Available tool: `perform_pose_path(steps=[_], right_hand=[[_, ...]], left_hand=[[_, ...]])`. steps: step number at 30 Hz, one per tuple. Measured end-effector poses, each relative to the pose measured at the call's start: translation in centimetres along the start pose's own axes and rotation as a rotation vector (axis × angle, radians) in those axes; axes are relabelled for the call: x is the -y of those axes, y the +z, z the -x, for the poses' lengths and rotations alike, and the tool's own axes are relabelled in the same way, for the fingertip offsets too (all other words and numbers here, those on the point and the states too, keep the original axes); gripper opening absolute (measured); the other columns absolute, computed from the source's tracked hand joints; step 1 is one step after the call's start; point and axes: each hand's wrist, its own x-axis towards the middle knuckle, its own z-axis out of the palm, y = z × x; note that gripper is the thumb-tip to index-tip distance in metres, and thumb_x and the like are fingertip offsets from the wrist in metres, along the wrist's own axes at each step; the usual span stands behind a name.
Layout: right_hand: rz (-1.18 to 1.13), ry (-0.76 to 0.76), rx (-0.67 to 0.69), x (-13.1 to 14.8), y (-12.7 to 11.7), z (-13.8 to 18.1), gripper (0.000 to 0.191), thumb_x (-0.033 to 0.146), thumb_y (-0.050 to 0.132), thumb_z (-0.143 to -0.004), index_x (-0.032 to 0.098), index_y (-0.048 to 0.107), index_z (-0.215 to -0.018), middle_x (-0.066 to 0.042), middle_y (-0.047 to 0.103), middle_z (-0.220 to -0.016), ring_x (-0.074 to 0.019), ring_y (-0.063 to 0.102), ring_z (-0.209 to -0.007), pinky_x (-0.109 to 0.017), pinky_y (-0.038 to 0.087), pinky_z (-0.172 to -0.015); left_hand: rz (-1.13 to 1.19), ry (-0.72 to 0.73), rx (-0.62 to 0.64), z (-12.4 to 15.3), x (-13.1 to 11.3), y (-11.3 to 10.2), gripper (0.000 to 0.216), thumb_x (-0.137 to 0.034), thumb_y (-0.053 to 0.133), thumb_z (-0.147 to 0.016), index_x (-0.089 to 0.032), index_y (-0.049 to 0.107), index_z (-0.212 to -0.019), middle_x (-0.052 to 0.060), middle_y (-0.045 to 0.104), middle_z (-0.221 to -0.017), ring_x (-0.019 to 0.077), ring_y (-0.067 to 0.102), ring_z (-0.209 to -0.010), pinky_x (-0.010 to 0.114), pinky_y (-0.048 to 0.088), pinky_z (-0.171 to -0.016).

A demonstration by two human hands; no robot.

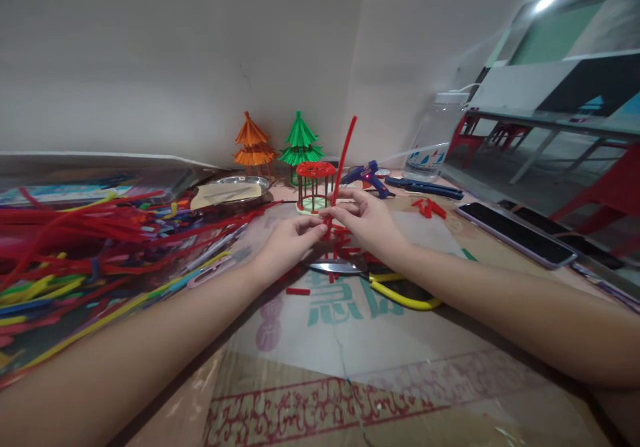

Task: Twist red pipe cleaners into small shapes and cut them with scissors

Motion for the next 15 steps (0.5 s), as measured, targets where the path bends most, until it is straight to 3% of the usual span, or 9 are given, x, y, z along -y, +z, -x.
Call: perform_pose_path(steps=[4,10,15], right_hand=[[-0.030,0.016,-0.004,-0.34,-0.09,-0.21,0.014,0.025,0.062,-0.081,0.021,0.053,-0.091,-0.004,0.075,-0.084,-0.0209,0.072,-0.086,-0.030,0.056,-0.067],[-0.025,-0.044,0.024,-0.66,-0.07,-0.15,0.016,0.026,0.064,-0.080,0.020,0.052,-0.089,-0.005,0.074,-0.084,-0.0205,0.072,-0.087,-0.031,0.055,-0.071],[0.031,-0.064,0.044,-0.44,0.14,-0.12,0.014,0.025,0.062,-0.079,0.019,0.054,-0.089,-0.003,0.071,-0.084,-0.0173,0.069,-0.077,-0.029,0.054,-0.063]], left_hand=[[0.068,-0.039,0.036,0.04,-0.21,0.13,0.029,-0.041,0.065,-0.080,-0.013,0.068,-0.089,0.008,0.073,-0.085,0.0181,0.068,-0.074,0.028,0.050,-0.070],[0.036,-0.020,0.080,0.05,0.09,0.04,0.034,-0.046,0.064,-0.081,-0.013,0.069,-0.088,0.009,0.073,-0.086,0.0173,0.067,-0.074,0.028,0.048,-0.068],[-0.013,-0.031,0.035,-0.04,0.03,-0.02,0.034,-0.047,0.066,-0.079,-0.014,0.070,-0.085,0.006,0.072,-0.079,0.0164,0.065,-0.067,0.026,0.045,-0.061]])
